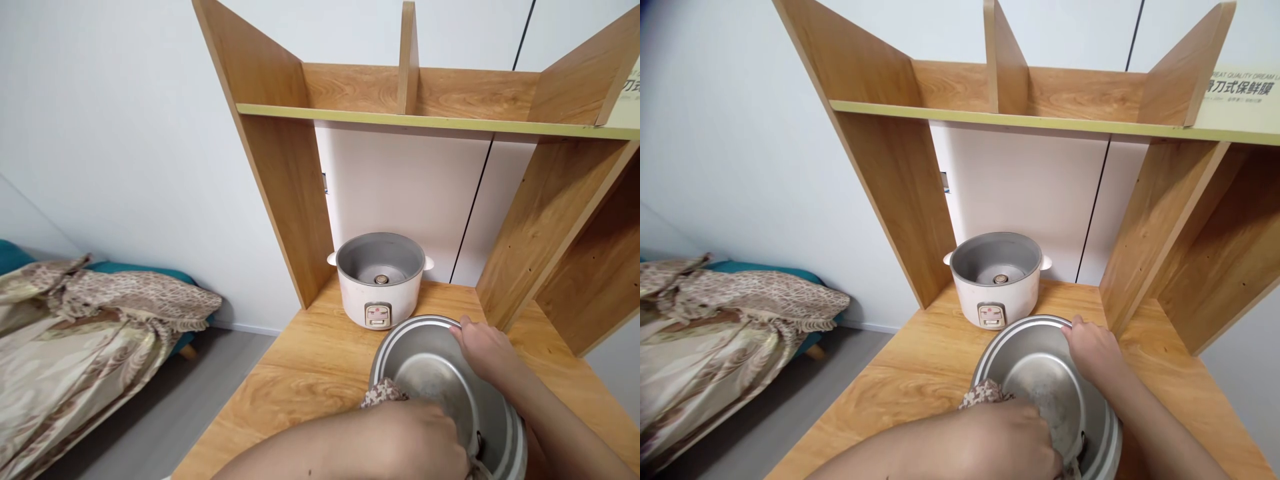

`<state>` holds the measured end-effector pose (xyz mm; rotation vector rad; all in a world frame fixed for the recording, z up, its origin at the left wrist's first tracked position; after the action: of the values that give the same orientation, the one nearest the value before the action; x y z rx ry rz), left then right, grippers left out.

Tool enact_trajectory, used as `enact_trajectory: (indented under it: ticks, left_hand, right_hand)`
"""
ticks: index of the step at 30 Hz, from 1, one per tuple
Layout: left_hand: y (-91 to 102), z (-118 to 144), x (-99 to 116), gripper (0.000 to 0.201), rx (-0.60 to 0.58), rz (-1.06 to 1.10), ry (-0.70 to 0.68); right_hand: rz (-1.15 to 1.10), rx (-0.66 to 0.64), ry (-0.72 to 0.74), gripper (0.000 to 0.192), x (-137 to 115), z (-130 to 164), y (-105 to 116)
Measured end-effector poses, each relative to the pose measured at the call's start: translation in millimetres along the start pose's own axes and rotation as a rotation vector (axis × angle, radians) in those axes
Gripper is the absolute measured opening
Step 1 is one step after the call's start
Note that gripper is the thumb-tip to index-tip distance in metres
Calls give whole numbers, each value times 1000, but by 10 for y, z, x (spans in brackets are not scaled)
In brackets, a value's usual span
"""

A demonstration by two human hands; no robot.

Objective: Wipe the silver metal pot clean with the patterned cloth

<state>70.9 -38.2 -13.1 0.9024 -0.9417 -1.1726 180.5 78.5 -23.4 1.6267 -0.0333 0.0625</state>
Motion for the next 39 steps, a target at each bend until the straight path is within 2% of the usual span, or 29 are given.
enact_trajectory:
  ticks: [2,4,10,12,16,21,26,32,34,39]
  left_hand:
    - [19,11,17,23,31,-1,-21]
    - [21,11,11,25,15,20,-5]
    - [-149,-28,-45,22,-187,134,65]
    - [-215,-42,-61,18,-221,171,65]
    - [-232,-67,-77,16,-137,125,43]
    - [-85,-43,-41,19,12,-3,21]
    - [-50,-29,-33,20,-39,15,27]
    - [-242,-64,-64,23,-195,142,43]
    - [-241,-56,-57,21,-187,127,33]
    - [-66,-12,-29,25,-78,5,29]
  right_hand:
    - [1,9,5,45,0,-8,-3]
    - [1,10,5,44,2,-10,-6]
    - [16,7,10,43,-11,8,16]
    - [14,1,9,43,-15,10,22]
    - [-3,-18,2,44,-17,9,25]
    - [-7,-14,-4,45,-17,5,31]
    - [-13,-20,-6,46,-24,13,36]
    - [-5,-14,-3,43,-34,9,42]
    - [-2,-9,2,43,-35,6,42]
    - [1,-15,1,44,-30,14,39]
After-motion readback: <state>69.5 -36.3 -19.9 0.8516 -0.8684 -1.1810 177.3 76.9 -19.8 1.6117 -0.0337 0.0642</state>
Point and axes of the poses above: each hand's wrist, its own z-axis away from the middle knuckle, its own y-axis out of the back of the hand, x = y × z, the point moved 7 cm from there along -z, towards the middle knuckle, and after that the axes turned 6 degrees about x, right-handed, at the moved point
